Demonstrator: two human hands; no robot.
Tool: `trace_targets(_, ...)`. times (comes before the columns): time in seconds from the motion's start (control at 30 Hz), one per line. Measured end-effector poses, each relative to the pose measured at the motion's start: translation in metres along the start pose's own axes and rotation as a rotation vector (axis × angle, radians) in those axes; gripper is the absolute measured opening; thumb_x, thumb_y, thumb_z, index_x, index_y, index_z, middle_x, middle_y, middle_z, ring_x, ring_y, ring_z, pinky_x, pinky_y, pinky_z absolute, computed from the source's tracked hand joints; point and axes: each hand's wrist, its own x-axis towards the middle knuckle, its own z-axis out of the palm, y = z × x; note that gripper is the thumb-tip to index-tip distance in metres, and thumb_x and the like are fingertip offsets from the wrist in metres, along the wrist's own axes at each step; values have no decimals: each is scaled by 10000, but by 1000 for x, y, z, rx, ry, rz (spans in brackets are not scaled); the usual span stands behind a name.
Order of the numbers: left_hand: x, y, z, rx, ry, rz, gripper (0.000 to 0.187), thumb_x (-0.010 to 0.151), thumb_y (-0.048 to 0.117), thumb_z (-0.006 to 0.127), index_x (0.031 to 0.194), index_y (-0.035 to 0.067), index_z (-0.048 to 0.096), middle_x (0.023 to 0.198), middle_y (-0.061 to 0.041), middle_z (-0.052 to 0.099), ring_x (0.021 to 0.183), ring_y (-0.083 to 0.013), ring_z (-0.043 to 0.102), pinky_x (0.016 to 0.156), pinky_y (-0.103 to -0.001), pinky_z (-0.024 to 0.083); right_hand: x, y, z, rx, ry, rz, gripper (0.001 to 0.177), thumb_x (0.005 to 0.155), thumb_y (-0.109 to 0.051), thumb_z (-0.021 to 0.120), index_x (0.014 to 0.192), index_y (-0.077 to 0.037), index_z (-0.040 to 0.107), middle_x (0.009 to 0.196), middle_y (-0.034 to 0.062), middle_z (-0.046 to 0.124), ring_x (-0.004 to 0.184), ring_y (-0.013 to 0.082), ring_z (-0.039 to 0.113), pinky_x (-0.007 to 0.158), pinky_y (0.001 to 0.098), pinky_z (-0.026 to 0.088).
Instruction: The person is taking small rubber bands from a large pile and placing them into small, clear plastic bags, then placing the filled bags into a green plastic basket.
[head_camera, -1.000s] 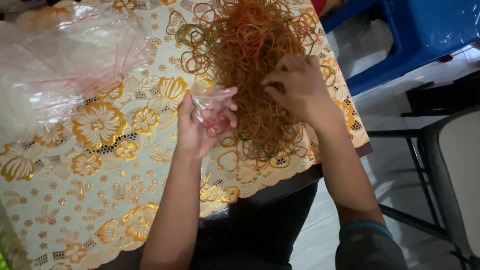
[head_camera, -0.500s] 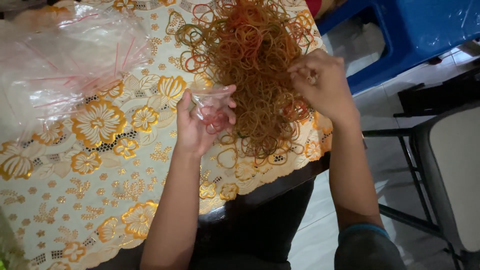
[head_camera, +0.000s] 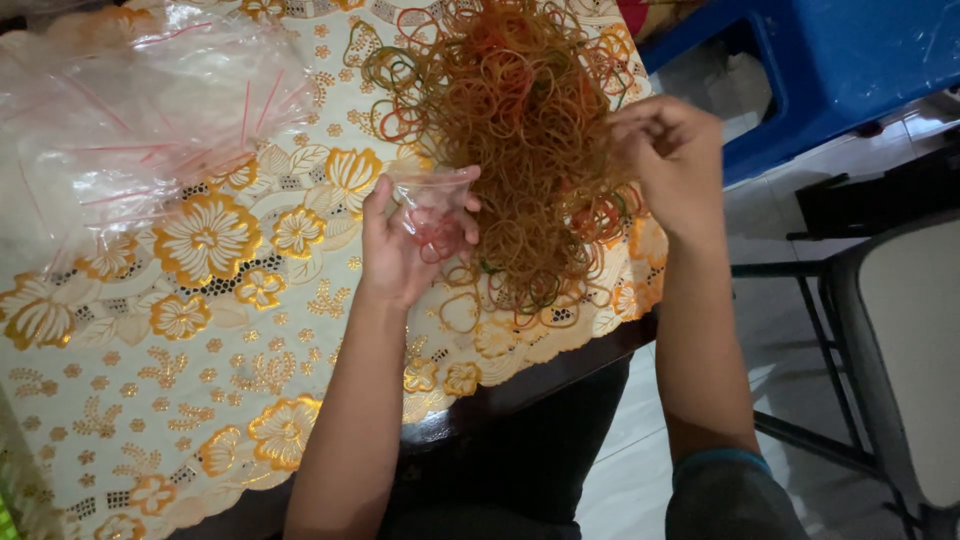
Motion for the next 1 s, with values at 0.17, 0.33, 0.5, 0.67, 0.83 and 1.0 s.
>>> trace_targets(0.17,1,-2,-4,-18,-16,-2,877,943,623,436,1400,-119,533,1044,-161,685,755,-279,665,534,-336,488,6,19,15,-87,61,-38,228,996,48,531,1156,5,687,937,106,712,784,141,654,640,274,530)
trace_targets(0.33,3,-4,-10,-1,-27,-3,878,937,636,431,1399,-102,545,1032,-162,669,754,-270,656,520,-328,490,-8,14,20,-272,23,-133,125,991,5,761,967,-90,684,924,36,532,810,171,498,748,327,396)
trace_targets(0.5,9,-12,-23,41,-15,-10,987,906,732,341,1438,-83,505,1111,-194,700,838,-307,721,603,-370,601,-8,-4,27,-558,-258,-143,189,801,-138,808,983,-85,816,915,222,666,835,466,655,744,550,533)
trace_targets(0.67,9,-13,-24,30,-19,-1,968,924,714,334,1433,-91,510,1108,-211,700,840,-323,719,606,-381,597,-3,36,36,-702,-191,-122,289,811,-276,816,1095,-225,818,936,128,635,832,422,662,779,506,546)
trace_targets(0.83,9,-13,-22,32,-17,3,938,932,697,344,1428,-79,521,1101,-206,703,832,-326,718,606,-384,599,-4,47,43,-778,-160,-103,224,835,-387,802,1027,-274,819,947,78,613,871,347,663,808,443,505)
trace_targets(1.0,8,-11,-21,35,-2,-8,950,924,702,347,1423,-88,520,1101,-203,694,840,-331,714,616,-391,603,-3,36,46,-639,-138,-47,192,829,-347,801,978,-227,817,890,123,641,859,362,703,753,462,556)
